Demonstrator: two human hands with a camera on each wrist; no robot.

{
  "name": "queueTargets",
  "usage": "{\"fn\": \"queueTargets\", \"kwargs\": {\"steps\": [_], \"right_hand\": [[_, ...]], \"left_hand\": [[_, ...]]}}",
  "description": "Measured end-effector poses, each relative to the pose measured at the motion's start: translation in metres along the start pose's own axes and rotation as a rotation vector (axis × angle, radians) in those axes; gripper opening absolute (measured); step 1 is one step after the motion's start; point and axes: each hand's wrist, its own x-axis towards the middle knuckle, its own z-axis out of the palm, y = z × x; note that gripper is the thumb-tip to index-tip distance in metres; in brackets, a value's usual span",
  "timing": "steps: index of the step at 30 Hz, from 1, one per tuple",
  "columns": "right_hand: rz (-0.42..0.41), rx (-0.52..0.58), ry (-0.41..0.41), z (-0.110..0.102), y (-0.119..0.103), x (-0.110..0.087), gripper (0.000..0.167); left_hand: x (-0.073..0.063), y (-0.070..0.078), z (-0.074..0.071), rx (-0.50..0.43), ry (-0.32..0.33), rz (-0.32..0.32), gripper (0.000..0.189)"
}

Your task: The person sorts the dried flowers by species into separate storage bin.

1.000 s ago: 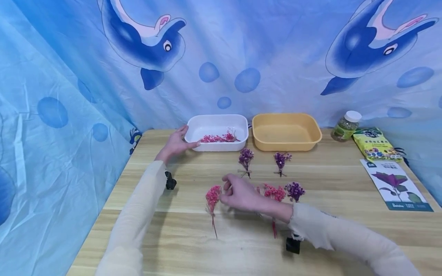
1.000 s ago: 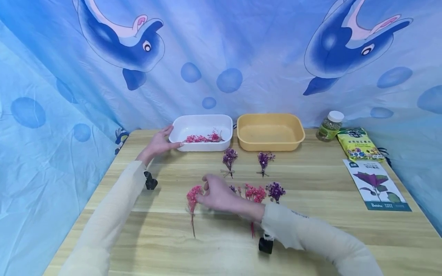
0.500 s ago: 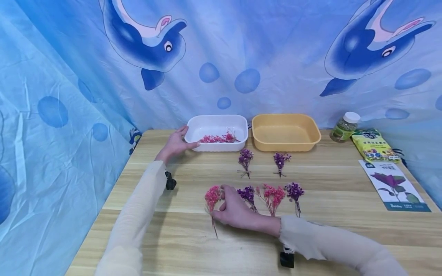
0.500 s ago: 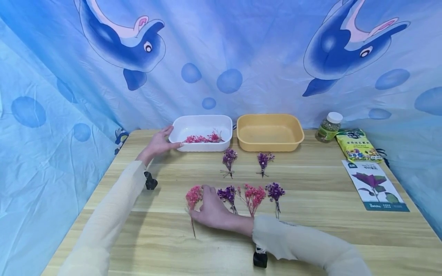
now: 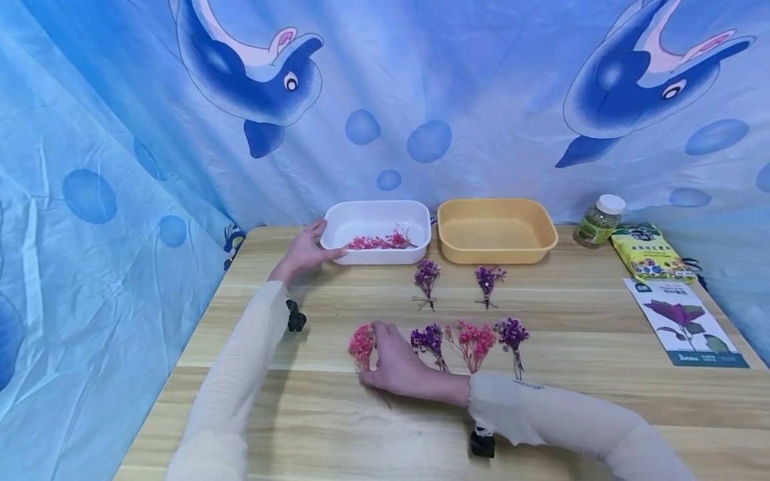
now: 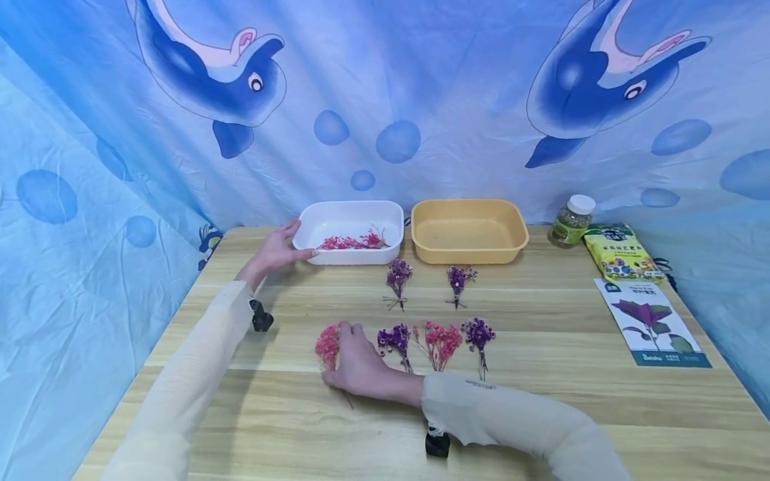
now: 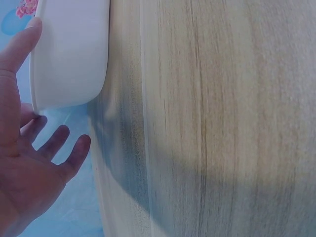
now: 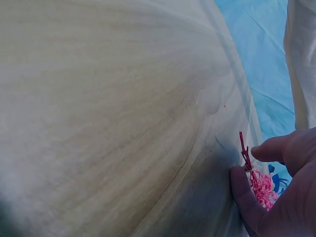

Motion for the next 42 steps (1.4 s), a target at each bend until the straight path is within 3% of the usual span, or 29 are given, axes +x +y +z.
{"fn": "queueTargets", "kwargs": {"steps": [11,19,33,42], "right_hand": [[-0.09,-0.121,-0.018,-0.001,0.002,0.005,0.062],[-0.144,0.028,-0.057,-0.005,0.007,0.005,0.054],[-0.16,0.093,-0.068,-0.006,0.01,0.005,0.053],[-0.2,0.181,-0.065,-0.021,0.006,0.004,0.049]], "left_hand": [[0.0,-0.002,0.0,0.005,0.006,0.008,0.107],[0.0,-0.002,0.0,0.008,0.002,0.011,0.108],[0.002,-0.003,0.001,0.029,0.003,0.015,0.109],[0.002,-0.003,0.0,0.038,0.005,0.022,0.11]]}}
